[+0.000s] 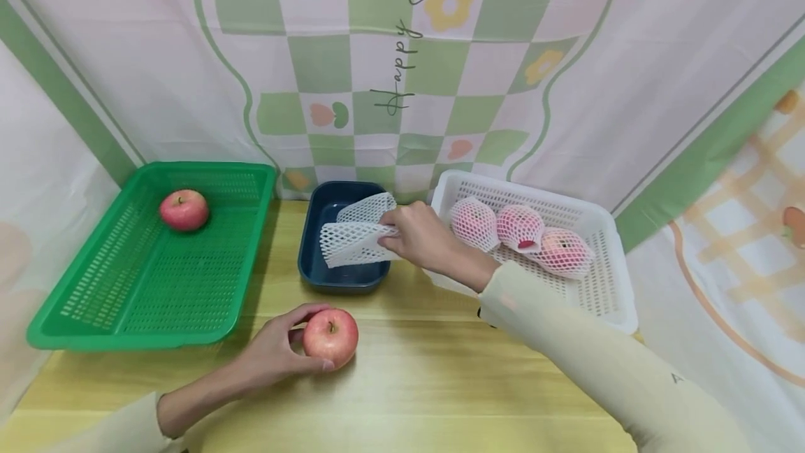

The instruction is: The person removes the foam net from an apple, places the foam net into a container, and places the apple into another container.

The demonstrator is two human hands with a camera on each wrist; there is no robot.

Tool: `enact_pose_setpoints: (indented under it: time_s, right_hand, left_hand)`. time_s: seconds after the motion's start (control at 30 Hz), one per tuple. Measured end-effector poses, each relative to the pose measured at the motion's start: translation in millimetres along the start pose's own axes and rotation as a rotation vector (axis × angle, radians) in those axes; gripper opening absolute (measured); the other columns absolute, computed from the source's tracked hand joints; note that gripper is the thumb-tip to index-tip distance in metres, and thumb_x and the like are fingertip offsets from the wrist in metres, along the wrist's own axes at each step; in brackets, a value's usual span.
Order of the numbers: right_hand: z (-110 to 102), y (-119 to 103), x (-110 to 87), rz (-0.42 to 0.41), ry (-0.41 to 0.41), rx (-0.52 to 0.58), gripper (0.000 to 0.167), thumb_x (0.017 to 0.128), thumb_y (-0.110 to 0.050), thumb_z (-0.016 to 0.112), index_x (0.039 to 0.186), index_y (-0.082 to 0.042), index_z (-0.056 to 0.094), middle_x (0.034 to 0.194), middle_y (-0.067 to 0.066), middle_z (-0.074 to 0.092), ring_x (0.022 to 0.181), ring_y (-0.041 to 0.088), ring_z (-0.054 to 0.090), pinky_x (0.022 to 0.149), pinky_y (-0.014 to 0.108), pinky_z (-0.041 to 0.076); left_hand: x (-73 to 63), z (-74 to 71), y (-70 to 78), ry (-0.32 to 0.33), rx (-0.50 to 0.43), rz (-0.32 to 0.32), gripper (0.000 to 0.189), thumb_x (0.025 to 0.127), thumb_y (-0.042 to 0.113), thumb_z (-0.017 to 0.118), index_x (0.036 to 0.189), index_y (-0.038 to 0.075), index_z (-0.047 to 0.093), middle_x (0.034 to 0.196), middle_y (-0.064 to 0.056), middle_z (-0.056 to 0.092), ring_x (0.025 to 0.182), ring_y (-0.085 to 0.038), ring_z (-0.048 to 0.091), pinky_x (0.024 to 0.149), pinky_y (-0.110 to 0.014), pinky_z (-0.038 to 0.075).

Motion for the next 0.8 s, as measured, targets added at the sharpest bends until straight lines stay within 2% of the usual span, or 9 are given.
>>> enact_pose_setpoints:
  time_s: [0.2, 0.27, 0.43, 0.53, 0.8]
  right_hand:
    - [20, 19, 9.8, 0.091, -0.086, 0.008, 0.009, 0.093, -0.011, 0.082, 0.089, -0.005, 0.076, 0.073, 0.002, 0.069, 0.060, 0.009, 0.051, 0.065, 0.034, 0.053]
    - [26, 23, 11.4, 0.118, -0.106, -0.010, 0.010, 0.093, -0.012, 0.082, 0.095, -0.003, 0.078, 0.082, 0.006, 0.074, 0.065, 0.011, 0.058, 0.069, 0.037, 0.057]
    - [37, 28, 12.7, 0.147, -0.141, -0.094, 0.027, 0.093, -0.018, 0.081, 0.113, -0.001, 0.079, 0.106, 0.014, 0.080, 0.087, 0.025, 0.074, 0.081, 0.045, 0.063]
    - [40, 31, 12.6, 0.188, -0.153, -0.133, 0.035, 0.093, -0.025, 0.082, 0.117, -0.001, 0.077, 0.108, 0.015, 0.079, 0.088, 0.029, 0.075, 0.079, 0.046, 0.063]
    - [38, 43, 11.0, 0.363, -0.170, -0.167, 0.062, 0.090, -0.045, 0.083, 0.130, 0.000, 0.070, 0.108, 0.016, 0.077, 0.081, 0.026, 0.072, 0.069, 0.042, 0.062]
  left_hand:
    - [-5.4, -5.2, 11.6, 0.011, 0.014, 0.019, 0.078, 0.073, 0.023, 0.099, 0.141, 0.014, 0.062, 0.136, -0.009, 0.067, 0.120, -0.026, 0.069, 0.100, -0.040, 0.057]
    - [-7.3, -6.8, 15.3, 0.010, 0.002, 0.024, 0.079, 0.073, 0.022, 0.099, 0.142, 0.014, 0.062, 0.137, -0.009, 0.067, 0.122, -0.027, 0.069, 0.101, -0.042, 0.057]
    - [-10.5, -8.9, 21.9, -0.006, -0.039, 0.015, 0.080, 0.074, 0.019, 0.098, 0.144, 0.013, 0.059, 0.141, -0.010, 0.064, 0.126, -0.031, 0.067, 0.101, -0.045, 0.058]
    - [-11.4, -10.6, 26.2, -0.011, -0.048, 0.009, 0.081, 0.075, 0.018, 0.098, 0.145, 0.013, 0.058, 0.143, -0.010, 0.062, 0.126, -0.031, 0.066, 0.099, -0.043, 0.059]
    - [-14.6, -18.4, 41.0, -0.006, -0.028, 0.004, 0.082, 0.076, 0.021, 0.097, 0.147, 0.015, 0.057, 0.145, -0.009, 0.062, 0.129, -0.032, 0.065, 0.098, -0.039, 0.058]
Point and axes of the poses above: each hand's wrist, its own x-axis towards the middle knuckle, its own z-axis out of the palm, y = z × x, the point moved 9 cm from there along x, towards the middle knuckle
